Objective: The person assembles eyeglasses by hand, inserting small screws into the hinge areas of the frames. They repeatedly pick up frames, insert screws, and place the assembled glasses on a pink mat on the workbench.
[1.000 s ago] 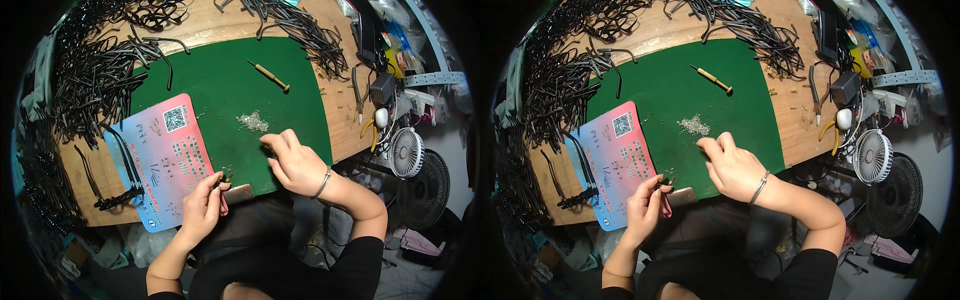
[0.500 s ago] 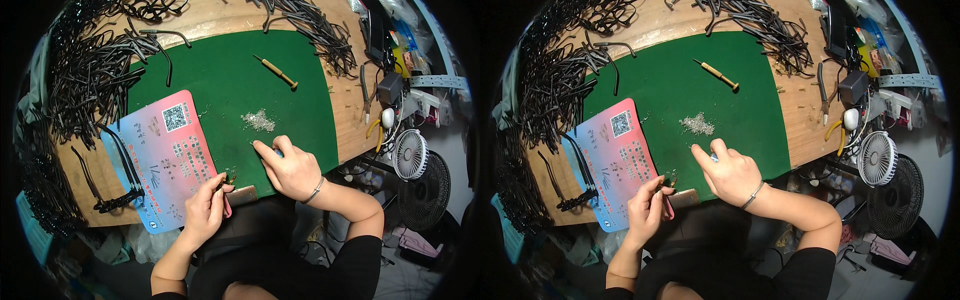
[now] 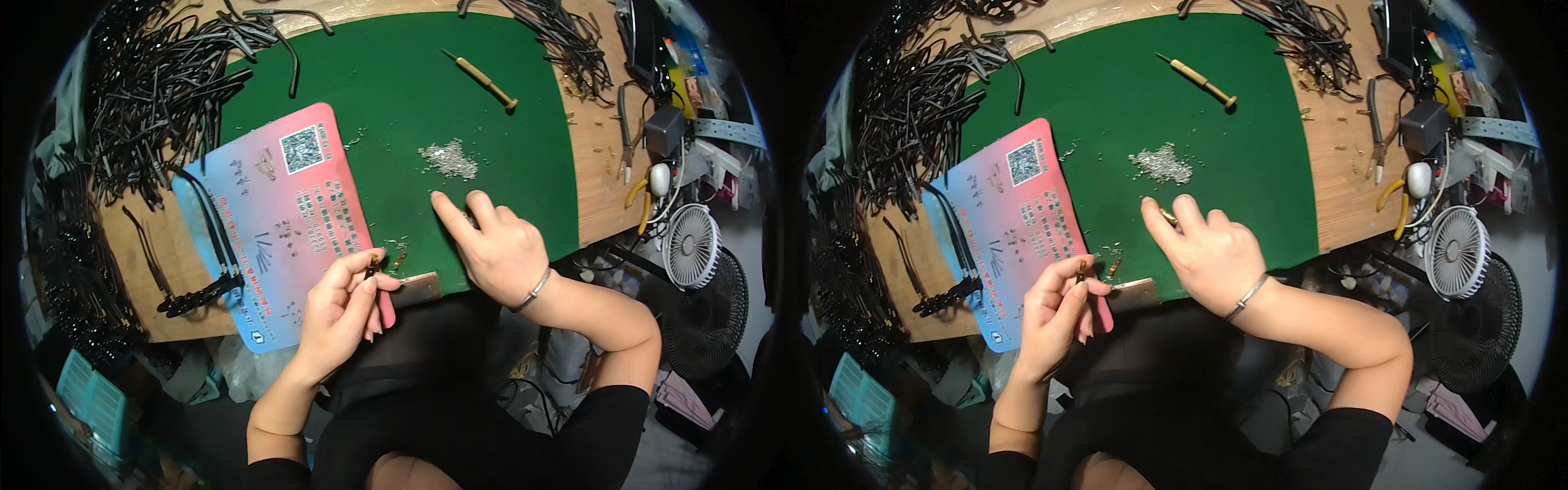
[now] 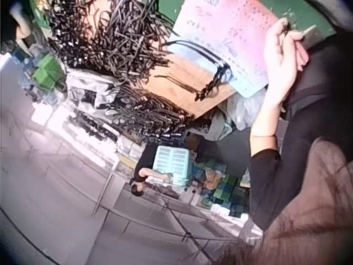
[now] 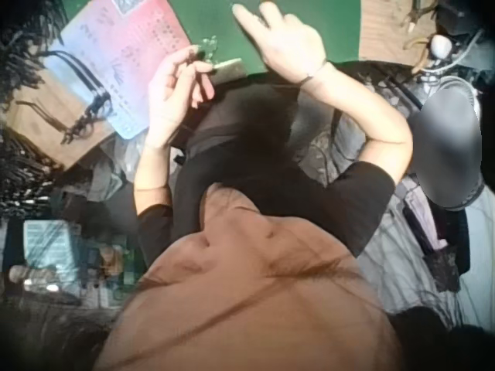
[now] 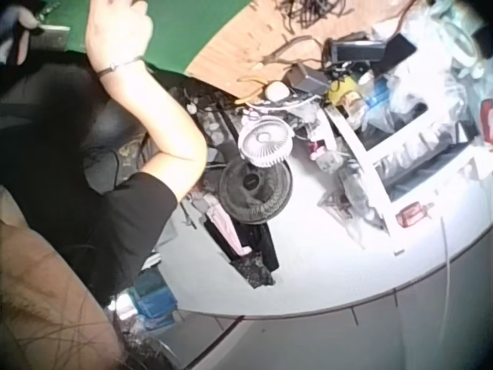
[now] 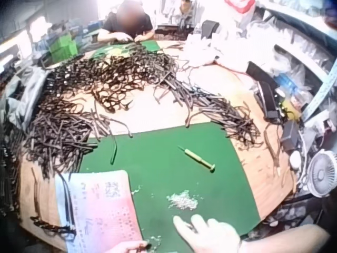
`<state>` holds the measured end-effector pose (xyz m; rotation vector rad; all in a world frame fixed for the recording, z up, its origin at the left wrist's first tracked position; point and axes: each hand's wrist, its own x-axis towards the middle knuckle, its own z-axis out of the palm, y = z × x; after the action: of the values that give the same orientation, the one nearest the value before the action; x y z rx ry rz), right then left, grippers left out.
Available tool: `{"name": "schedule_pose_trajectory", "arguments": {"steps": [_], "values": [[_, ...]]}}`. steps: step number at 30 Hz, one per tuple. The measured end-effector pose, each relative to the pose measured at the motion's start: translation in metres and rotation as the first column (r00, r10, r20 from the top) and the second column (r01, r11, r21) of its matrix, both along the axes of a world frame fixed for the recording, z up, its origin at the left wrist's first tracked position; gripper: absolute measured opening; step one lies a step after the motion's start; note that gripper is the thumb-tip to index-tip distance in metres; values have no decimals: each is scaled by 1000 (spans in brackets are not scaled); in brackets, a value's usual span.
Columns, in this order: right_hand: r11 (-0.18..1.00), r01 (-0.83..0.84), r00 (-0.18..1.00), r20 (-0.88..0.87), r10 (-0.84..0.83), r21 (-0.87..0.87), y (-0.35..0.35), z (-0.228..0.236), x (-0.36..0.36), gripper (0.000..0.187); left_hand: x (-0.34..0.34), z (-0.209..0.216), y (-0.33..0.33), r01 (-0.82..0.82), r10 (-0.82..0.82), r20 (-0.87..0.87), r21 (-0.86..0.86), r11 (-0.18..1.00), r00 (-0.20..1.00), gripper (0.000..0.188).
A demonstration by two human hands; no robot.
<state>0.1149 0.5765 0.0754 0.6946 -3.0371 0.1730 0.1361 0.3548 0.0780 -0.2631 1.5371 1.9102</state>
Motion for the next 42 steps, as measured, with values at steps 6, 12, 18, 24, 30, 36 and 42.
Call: {"name": "schedule_pose_trajectory", "arguments": {"steps": [6, 12, 18, 24, 30, 36, 42], "values": [[999, 3, 999, 43, -1, -46, -1, -1, 1, 45, -1, 1, -3, -34, 33, 54, 27, 999, 998, 29], [848, 141, 786, 578, 218, -512, -17, 30, 13, 29, 14, -10, 14, -113, 58, -243, -217, 970, 968, 25], [884, 173, 664, 714, 221, -434, -35, 35, 3, 32, 23, -23, 24, -289, -9, -528, -478, 830, 849, 24], [859, 186, 700, 678, 225, -477, -34, 28, 7, 31, 21, -26, 28, -382, -79, -677, -503, 775, 732, 25], [670, 700, 32, 948, 315, -246, -33, 35, -19, 33, 24, -23, 28, -351, -174, -661, -581, 734, 730, 25], [728, 590, 222, 937, 269, -349, -37, 38, -19, 31, 19, -20, 27, -314, -159, -632, -568, 761, 759, 25], [739, 469, 405, 862, 306, -483, -38, 26, -16, 28, 14, -24, 23, -337, -162, -694, -524, 782, 702, 23]]}}
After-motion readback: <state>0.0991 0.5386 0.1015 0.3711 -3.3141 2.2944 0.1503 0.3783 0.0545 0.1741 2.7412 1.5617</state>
